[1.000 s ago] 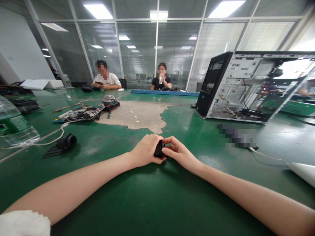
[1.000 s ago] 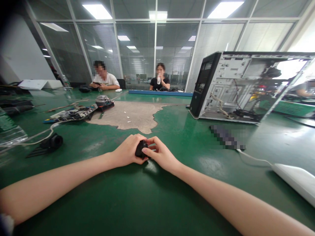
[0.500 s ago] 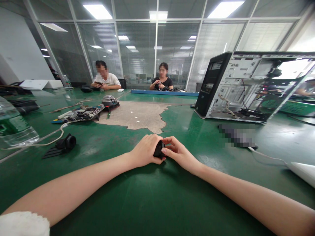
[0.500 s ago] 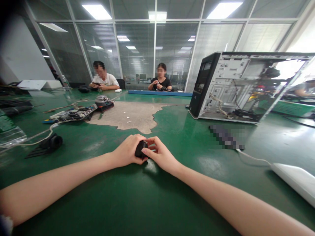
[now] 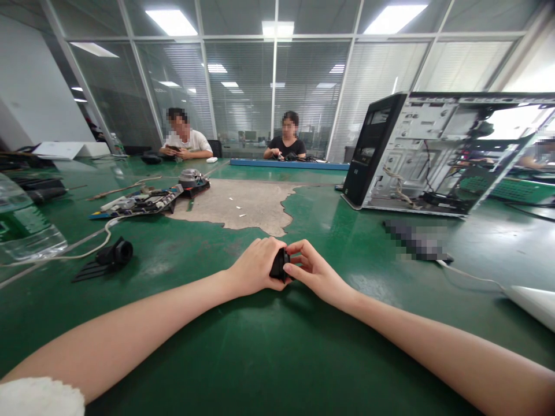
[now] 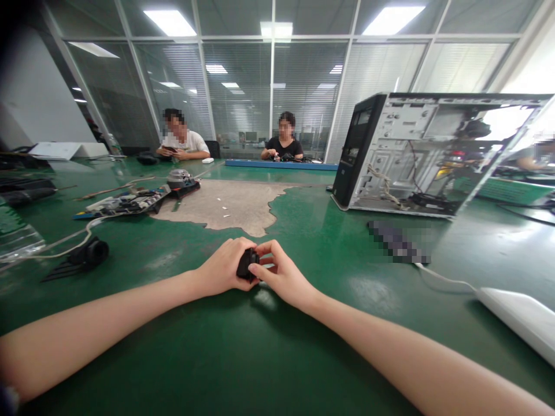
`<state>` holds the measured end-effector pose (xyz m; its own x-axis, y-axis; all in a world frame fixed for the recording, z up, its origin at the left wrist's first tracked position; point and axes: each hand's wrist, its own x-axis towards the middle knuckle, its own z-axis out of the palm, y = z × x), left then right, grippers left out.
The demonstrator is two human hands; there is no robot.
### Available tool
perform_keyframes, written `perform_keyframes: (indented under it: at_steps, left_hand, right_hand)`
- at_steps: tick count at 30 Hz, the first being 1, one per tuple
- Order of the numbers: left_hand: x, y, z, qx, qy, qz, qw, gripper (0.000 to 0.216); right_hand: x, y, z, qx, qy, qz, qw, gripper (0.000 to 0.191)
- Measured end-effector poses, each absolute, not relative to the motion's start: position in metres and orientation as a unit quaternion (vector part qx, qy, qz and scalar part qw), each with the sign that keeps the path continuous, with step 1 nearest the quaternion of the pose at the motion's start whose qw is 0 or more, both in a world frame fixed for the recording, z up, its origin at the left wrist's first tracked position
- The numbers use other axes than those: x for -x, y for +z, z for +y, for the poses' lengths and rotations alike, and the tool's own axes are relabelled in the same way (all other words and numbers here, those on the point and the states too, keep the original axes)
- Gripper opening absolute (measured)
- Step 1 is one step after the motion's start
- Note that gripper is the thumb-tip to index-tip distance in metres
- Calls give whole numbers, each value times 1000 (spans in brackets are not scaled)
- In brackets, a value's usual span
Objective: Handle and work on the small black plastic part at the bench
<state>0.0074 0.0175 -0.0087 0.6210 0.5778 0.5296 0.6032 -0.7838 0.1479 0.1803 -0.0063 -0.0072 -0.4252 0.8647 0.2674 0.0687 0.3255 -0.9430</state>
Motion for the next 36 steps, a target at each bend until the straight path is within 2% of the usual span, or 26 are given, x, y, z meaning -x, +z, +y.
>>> perform_keyframes:
  at_steps: [14, 19, 30, 36]
  left_hand:
    - [-7, -10, 18, 901, -283, -327, 31, 53]
    - [-8, -8, 18, 901, -279, -331, 31, 53]
    - [-7, -10, 18, 900, -279, -333, 37, 51]
    - [-7, -9, 18, 899, -286, -329, 32, 51]
  right_hand:
    - [-181, -10, -6, 316, 491, -701, 410, 19]
    - [-181, -12, -3, 345, 465, -702, 414, 24]
    - [-182, -9, -9, 315, 451, -726, 412, 17]
    - [-181, -11, -6, 339, 453, -714, 412, 23]
